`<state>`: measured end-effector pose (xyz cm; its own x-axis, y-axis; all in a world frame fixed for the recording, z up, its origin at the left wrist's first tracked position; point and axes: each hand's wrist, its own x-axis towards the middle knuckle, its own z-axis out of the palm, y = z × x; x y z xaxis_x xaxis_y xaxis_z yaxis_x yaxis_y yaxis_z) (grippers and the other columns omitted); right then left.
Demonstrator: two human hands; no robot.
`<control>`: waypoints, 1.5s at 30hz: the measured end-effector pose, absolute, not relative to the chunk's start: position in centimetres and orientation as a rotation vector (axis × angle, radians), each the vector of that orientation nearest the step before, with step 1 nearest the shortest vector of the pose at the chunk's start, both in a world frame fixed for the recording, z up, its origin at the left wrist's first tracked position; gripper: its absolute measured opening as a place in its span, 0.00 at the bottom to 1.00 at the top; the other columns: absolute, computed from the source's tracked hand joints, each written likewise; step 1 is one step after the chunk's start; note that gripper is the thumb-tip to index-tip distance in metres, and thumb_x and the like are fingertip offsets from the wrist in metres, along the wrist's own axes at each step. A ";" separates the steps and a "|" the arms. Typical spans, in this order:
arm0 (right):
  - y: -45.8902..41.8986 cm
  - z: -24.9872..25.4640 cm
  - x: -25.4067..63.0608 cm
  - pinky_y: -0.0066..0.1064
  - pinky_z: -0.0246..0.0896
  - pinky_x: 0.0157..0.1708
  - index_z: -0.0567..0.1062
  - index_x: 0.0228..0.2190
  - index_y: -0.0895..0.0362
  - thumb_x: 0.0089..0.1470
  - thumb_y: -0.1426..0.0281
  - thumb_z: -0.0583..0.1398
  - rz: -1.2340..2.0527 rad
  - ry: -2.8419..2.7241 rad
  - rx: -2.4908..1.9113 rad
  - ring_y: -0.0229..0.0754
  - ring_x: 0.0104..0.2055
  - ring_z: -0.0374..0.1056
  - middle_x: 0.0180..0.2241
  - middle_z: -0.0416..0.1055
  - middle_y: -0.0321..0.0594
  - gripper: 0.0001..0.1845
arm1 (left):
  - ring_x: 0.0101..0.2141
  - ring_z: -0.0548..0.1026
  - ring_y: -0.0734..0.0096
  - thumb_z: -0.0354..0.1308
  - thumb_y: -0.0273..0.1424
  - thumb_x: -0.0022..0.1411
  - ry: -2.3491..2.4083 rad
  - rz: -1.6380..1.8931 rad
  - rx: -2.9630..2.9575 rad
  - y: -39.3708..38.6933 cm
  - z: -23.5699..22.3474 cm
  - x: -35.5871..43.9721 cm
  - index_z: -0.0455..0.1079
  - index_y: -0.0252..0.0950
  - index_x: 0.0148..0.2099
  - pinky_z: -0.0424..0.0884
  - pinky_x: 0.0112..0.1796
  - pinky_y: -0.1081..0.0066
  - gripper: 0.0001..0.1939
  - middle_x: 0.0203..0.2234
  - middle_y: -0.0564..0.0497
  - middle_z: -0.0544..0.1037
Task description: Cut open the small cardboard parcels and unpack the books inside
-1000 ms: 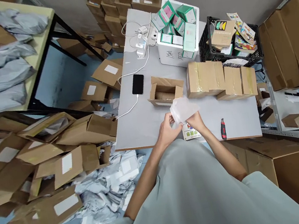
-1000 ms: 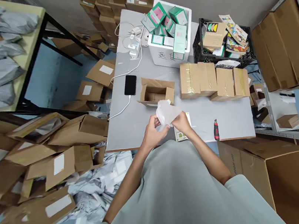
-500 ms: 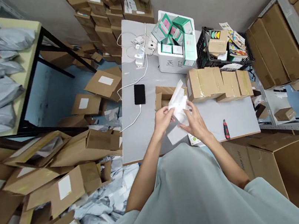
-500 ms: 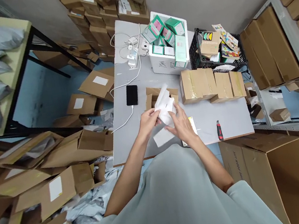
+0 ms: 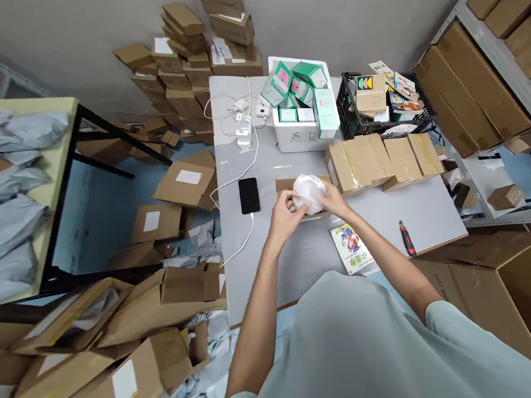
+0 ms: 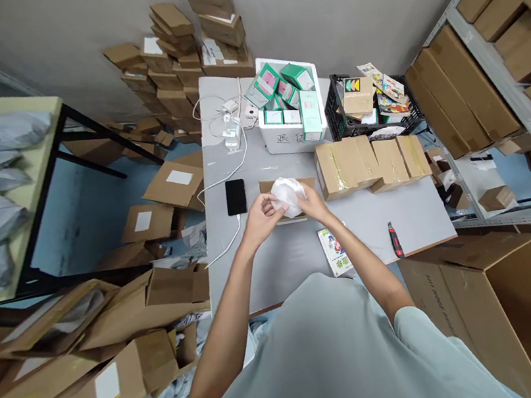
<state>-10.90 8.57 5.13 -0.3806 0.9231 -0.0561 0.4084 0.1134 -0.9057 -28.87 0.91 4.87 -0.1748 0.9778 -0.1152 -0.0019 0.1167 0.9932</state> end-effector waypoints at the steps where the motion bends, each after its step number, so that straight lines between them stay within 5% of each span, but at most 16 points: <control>1: 9.1 4.9 -11.3 0.40 0.72 0.60 0.80 0.56 0.58 0.67 0.62 0.61 1.176 -1.935 -1.356 0.51 0.55 0.77 0.53 0.83 0.46 0.21 | 0.44 0.84 0.62 0.68 0.35 0.62 1.489 1.189 1.081 1.5 4.4 -28.8 0.68 0.40 0.47 0.79 0.46 0.66 0.15 0.43 0.48 0.83; 6: 10.1 4.8 -12.9 0.44 0.66 0.66 0.84 0.53 0.61 0.68 0.70 0.63 0.768 -2.462 -1.780 0.59 0.68 0.69 0.62 0.76 0.59 0.16 | 0.50 0.84 0.48 0.60 0.25 0.67 1.935 0.603 1.381 3.9 2.8 -28.4 0.76 0.38 0.49 0.76 0.53 0.58 0.10 0.46 0.40 0.86; 10: 10.6 4.3 -14.2 0.45 0.70 0.62 0.85 0.51 0.65 0.63 0.78 0.66 0.834 -2.593 -1.890 0.61 0.62 0.76 0.56 0.82 0.64 0.16 | 0.52 0.83 0.40 0.61 0.24 0.66 1.969 0.464 1.474 4.4 3.3 -27.6 0.82 0.36 0.50 0.76 0.55 0.53 0.12 0.49 0.34 0.85; 14: 10.8 4.4 -13.7 0.41 0.72 0.59 0.85 0.53 0.61 0.59 0.75 0.72 0.989 -2.631 -1.727 0.59 0.57 0.81 0.52 0.85 0.57 0.19 | 0.55 0.82 0.44 0.57 0.25 0.70 2.055 0.619 1.557 3.5 5.1 -26.8 0.80 0.36 0.57 0.75 0.58 0.54 0.17 0.54 0.36 0.83; 18: 9.4 4.3 -7.8 0.38 0.68 0.66 0.80 0.63 0.54 0.72 0.65 0.63 0.991 -2.450 -1.432 0.51 0.65 0.75 0.64 0.79 0.48 0.22 | 0.49 0.83 0.53 0.56 0.31 0.74 1.997 0.921 1.593 0.1 6.5 -25.4 0.80 0.37 0.57 0.76 0.53 0.60 0.15 0.54 0.39 0.84; 23: 4.3 1.0 5.1 0.40 0.74 0.59 0.82 0.60 0.55 0.72 0.61 0.59 1.064 -1.959 -1.588 0.50 0.54 0.81 0.58 0.82 0.49 0.22 | 0.40 0.82 0.62 0.56 0.38 0.75 1.863 0.910 1.348 -6.0 3.2 -21.2 0.81 0.40 0.55 0.76 0.47 0.66 0.15 0.50 0.45 0.86; 27: -1.0 -3.6 12.2 0.40 0.71 0.62 0.82 0.57 0.57 0.66 0.66 0.63 1.286 -1.825 -2.189 0.54 0.59 0.80 0.56 0.84 0.52 0.20 | 0.42 0.84 0.58 0.65 0.33 0.63 1.680 0.506 0.962 -9.0 -3.7 -16.2 0.82 0.38 0.49 0.76 0.50 0.65 0.13 0.44 0.46 0.88; 33: -4.5 -9.2 14.4 0.34 0.74 0.55 0.81 0.57 0.58 0.66 0.67 0.62 1.460 -1.720 -2.315 0.50 0.54 0.83 0.51 0.86 0.49 0.21 | 0.50 0.85 0.48 0.70 0.32 0.53 1.709 0.350 0.715 -9.9 -11.3 -9.6 0.80 0.34 0.43 0.77 0.50 0.63 0.14 0.43 0.41 0.88; 45: -2.8 -9.6 11.9 0.31 0.72 0.44 0.82 0.36 0.53 0.63 0.64 0.64 1.544 -1.803 -1.999 0.46 0.40 0.80 0.37 0.85 0.39 0.07 | 0.50 0.86 0.55 0.69 0.44 0.64 1.636 0.494 0.356 -10.9 -11.4 -8.9 0.78 0.33 0.50 0.81 0.51 0.61 0.21 0.54 0.34 0.86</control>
<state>11.87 -2.75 -9.57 -0.1700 0.7672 -0.6185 0.7291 -0.3243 -0.6027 -8.90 -10.94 -11.42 -0.1254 0.5030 -0.8551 -0.0537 0.8572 0.5121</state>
